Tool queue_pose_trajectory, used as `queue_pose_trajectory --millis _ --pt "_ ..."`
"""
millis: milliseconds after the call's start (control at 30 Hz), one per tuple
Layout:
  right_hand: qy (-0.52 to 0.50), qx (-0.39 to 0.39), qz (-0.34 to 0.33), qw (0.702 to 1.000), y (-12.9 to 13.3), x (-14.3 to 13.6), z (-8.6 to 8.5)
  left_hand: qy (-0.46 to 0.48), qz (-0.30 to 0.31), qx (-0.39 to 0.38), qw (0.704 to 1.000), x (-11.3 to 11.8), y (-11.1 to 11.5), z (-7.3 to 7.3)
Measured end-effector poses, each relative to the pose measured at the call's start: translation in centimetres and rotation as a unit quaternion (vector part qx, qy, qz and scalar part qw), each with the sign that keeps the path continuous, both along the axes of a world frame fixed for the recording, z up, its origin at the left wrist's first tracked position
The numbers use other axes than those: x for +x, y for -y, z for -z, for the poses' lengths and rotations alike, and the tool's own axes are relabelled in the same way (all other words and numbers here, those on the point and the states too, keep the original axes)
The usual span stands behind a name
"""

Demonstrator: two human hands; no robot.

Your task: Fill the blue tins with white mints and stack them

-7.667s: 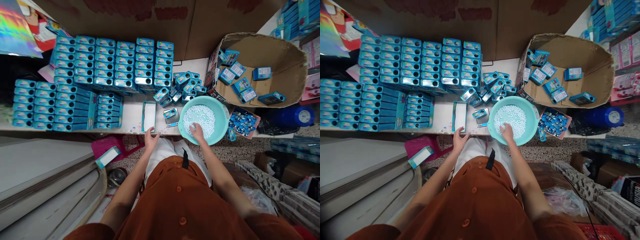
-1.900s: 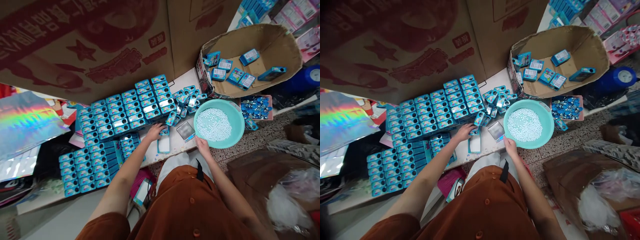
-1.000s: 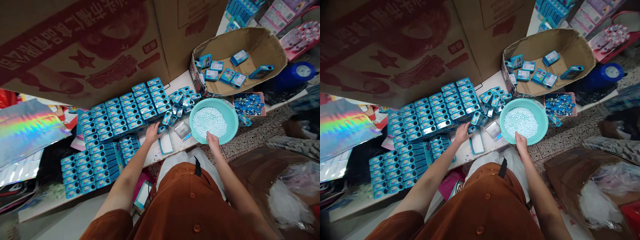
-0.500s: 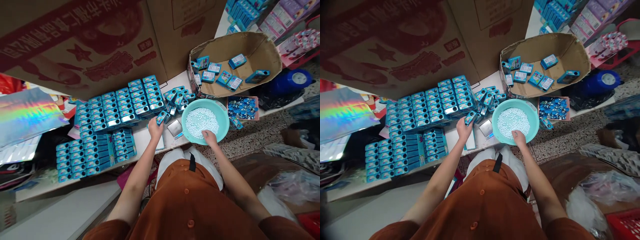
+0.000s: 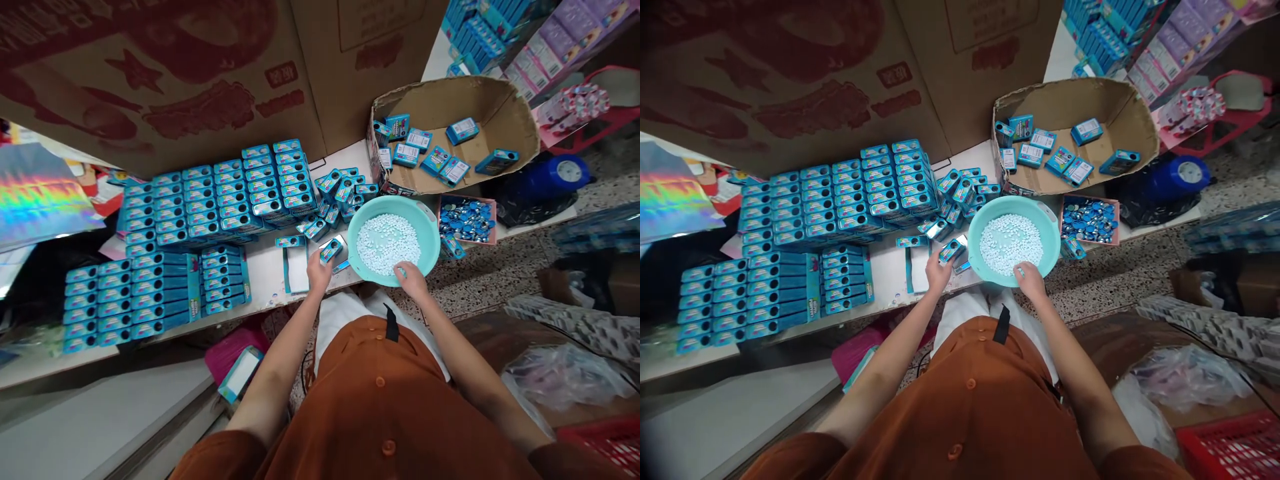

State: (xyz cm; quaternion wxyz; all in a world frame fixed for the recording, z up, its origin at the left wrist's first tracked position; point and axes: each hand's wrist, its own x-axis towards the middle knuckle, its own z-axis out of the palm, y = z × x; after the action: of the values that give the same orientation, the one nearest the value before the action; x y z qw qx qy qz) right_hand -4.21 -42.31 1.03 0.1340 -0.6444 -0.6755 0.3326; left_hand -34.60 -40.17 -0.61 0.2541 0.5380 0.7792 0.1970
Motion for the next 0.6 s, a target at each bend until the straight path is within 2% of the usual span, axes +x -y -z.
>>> queue_pose_trajectory --millis 167,267,367,600 --pt "-0.009 0.007 -0.010 1.000 0.0 0.2 -0.6 0.027 -0.019 0.028 0.999 0.0 -0.1 0.4" --pt "-0.014 0.006 0.000 1.000 -0.2 0.4 -0.8 0.032 -0.043 0.040 0.998 -0.5 1.3 0.1" --pt "-0.014 -0.020 0.004 1.000 -0.4 0.6 -0.8 0.047 -0.064 0.023 0.997 -1.0 4.3 -0.1" --pt "0.003 -0.054 -0.009 0.998 -1.8 0.4 0.2 0.065 -0.115 -0.034 0.991 -1.1 13.2 0.1"
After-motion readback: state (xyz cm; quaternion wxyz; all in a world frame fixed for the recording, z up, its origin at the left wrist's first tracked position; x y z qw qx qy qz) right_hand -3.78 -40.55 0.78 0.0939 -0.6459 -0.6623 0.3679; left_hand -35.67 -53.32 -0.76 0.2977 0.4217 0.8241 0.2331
